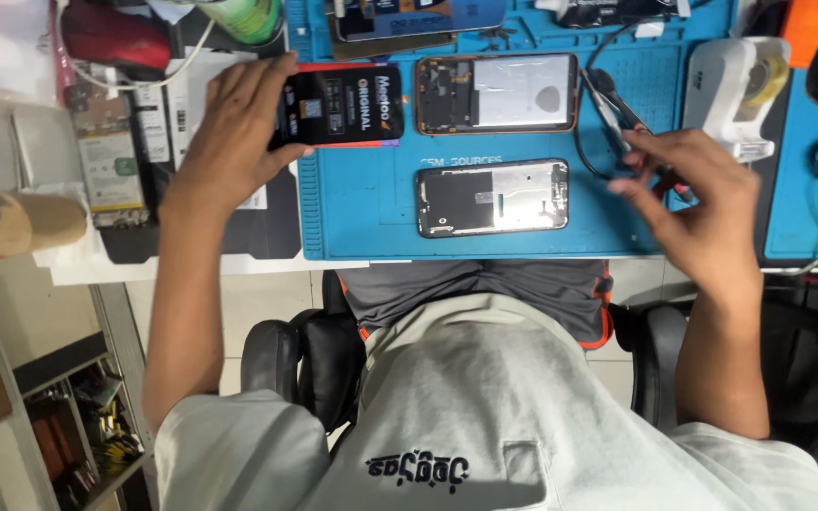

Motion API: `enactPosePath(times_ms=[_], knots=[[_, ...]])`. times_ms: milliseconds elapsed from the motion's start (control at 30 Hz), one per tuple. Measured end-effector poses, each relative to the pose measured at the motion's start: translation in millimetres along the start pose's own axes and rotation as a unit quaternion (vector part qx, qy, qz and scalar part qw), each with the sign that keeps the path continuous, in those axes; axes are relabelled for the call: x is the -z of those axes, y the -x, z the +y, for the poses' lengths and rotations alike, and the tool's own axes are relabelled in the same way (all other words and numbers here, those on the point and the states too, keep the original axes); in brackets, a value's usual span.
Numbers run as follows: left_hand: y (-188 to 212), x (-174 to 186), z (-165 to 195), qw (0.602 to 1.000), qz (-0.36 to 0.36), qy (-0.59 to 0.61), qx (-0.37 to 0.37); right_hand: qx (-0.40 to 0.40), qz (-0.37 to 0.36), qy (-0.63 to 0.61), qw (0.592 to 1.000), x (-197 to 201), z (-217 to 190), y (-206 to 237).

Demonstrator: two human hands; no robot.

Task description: The person holds a disassembled phone frame and a replacement screen, peels protective film and adhesive backing from a flex cable, aligns the flex cable onto the back of the new screen, and presses it into place while working at a repair bench.

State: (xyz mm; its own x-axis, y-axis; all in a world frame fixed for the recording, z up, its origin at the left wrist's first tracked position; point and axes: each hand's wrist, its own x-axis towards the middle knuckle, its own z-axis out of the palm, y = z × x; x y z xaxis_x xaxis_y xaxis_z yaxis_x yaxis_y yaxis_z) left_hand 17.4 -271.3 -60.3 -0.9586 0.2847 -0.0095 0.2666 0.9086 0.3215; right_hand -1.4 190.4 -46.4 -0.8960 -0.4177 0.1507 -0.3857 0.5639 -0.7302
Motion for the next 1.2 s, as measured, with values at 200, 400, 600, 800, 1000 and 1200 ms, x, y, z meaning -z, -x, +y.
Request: enactPosePath(times_ms=[200, 400, 600, 800, 1000, 1200], knots=[[-5.1, 15.6, 2.7, 0.999, -0.025, 0.034, 0.018, -0.014, 0.119, -0.082, 0.989, 4.4, 22.2, 20.3], [11.3, 27.0, 1.1, 0.993, -0.006, 0.114, 0.015, -0.043, 0.152, -0.063, 0.986, 0.3, 29.7, 22.1], [43.3, 11.3, -3.7, 0.859, 0.023, 0.511, 0.015, 0.004, 0.124, -0.012, 0.992, 8.8, 21.1, 23.1], [58.4, -39.7, 36.2, 0.603, 0.109, 0.790, -0.010, -0.015, 0.175, -0.009, 0.984, 15.1, 14.7, 34.4], [36.4, -58.4, 94.3, 0.449, 0.087, 0.889, 0.020, -0.040, 0.205, 0.059, 0.976, 17.3, 17.3, 51.0], [14.3, -28.9, 123.0, 0.358, 0.037, 0.933, -0.020, 0.014, 0.224, 0.034, 0.974, 14.8, 47.5, 78.2]])
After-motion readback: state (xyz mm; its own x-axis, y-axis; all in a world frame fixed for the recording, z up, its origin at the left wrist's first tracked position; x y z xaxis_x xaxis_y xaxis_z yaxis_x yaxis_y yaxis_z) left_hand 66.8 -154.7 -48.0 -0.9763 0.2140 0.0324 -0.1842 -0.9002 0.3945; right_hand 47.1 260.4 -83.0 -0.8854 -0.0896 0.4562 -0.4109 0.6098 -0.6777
